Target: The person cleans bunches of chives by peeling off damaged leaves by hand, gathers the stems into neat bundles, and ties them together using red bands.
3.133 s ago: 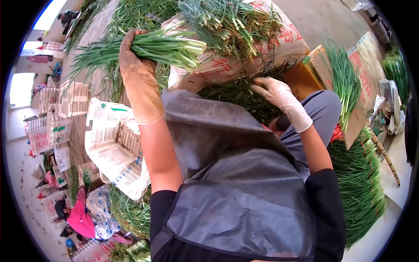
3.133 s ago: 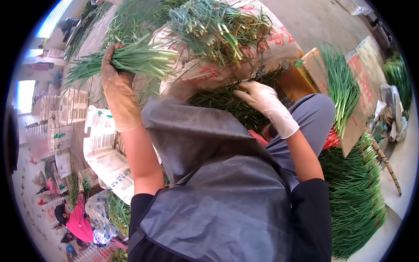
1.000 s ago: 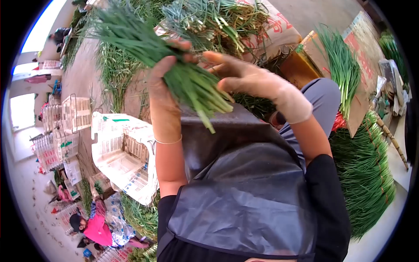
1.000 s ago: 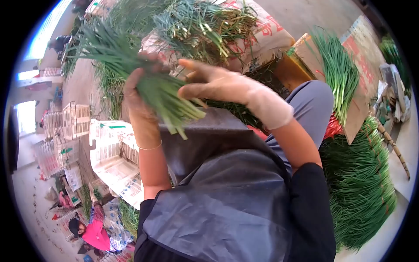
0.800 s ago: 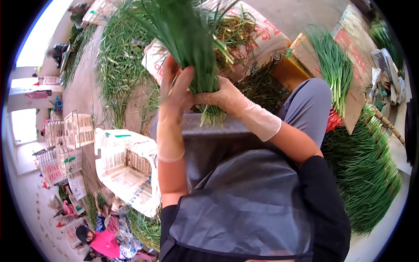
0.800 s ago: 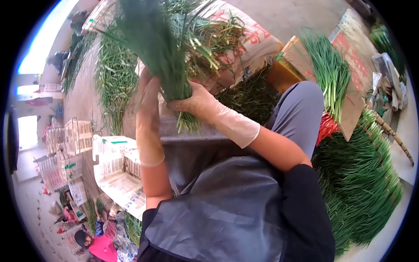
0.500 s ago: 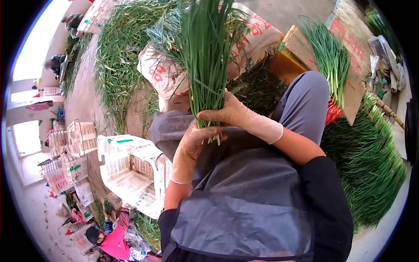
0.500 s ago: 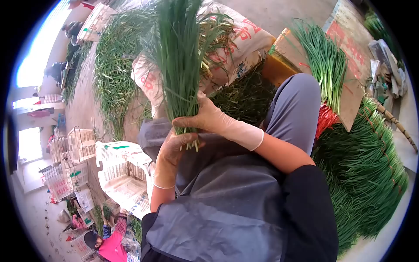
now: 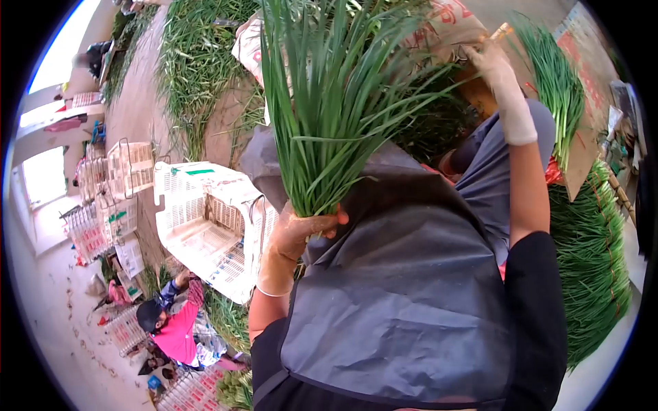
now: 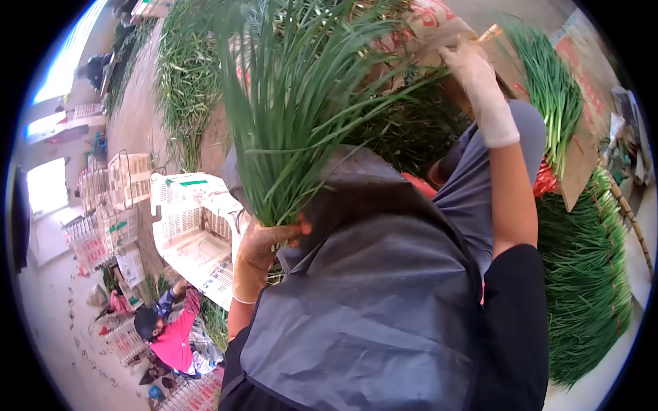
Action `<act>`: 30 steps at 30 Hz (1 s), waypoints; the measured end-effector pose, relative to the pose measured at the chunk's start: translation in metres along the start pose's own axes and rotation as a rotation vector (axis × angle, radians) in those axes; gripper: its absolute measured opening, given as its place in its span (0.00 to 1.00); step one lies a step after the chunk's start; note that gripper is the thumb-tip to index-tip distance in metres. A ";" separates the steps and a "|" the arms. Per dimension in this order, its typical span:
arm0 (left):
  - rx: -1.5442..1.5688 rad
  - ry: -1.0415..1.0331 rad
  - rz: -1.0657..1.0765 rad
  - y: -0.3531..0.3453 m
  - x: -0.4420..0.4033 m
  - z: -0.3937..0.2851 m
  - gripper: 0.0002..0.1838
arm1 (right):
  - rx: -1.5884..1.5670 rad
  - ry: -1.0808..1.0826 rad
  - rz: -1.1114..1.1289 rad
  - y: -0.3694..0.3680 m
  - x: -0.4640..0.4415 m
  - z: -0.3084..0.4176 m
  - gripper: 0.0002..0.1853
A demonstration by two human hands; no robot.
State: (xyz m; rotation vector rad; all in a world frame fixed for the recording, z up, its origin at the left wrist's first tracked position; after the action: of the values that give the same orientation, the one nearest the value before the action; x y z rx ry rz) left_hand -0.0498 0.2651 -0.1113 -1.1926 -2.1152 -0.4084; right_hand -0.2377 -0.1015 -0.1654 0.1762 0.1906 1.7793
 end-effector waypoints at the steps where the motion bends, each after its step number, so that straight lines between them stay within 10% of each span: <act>1: -0.008 0.011 -0.043 -0.004 -0.001 -0.001 0.15 | 0.026 0.151 -0.037 -0.003 0.023 0.022 0.16; 8: -0.102 0.012 -0.181 -0.014 -0.016 0.008 0.21 | 0.241 0.647 0.351 -0.098 0.162 0.066 0.16; 16: -0.028 0.073 -0.183 0.003 -0.012 0.005 0.19 | -0.089 -0.163 0.443 -0.023 0.076 0.007 0.14; 19: 0.050 0.058 -0.154 -0.004 -0.011 0.001 0.18 | 0.987 0.612 0.004 -0.017 0.087 0.009 0.15; 22: -0.006 0.050 -0.181 -0.011 -0.015 0.002 0.18 | 0.266 0.661 0.156 -0.039 0.122 0.057 0.20; 30: 0.052 -0.011 -0.167 -0.030 -0.025 -0.007 0.19 | 0.412 1.165 0.279 -0.083 0.200 0.106 0.13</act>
State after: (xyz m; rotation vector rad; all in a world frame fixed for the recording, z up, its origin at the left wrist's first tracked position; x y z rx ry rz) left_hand -0.0636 0.2293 -0.1220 -0.9945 -2.2293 -0.4190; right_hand -0.1781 0.1148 -0.0779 -0.5963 1.4171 1.9026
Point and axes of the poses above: each hand's wrist, its own x-axis away from the middle knuckle, its own y-axis out of the back of the hand, z = x × y, the point moved 4 cm from there along -x, towards the middle knuckle, and after that the axes turned 12 degrees about -z, right-handed, at the moved point
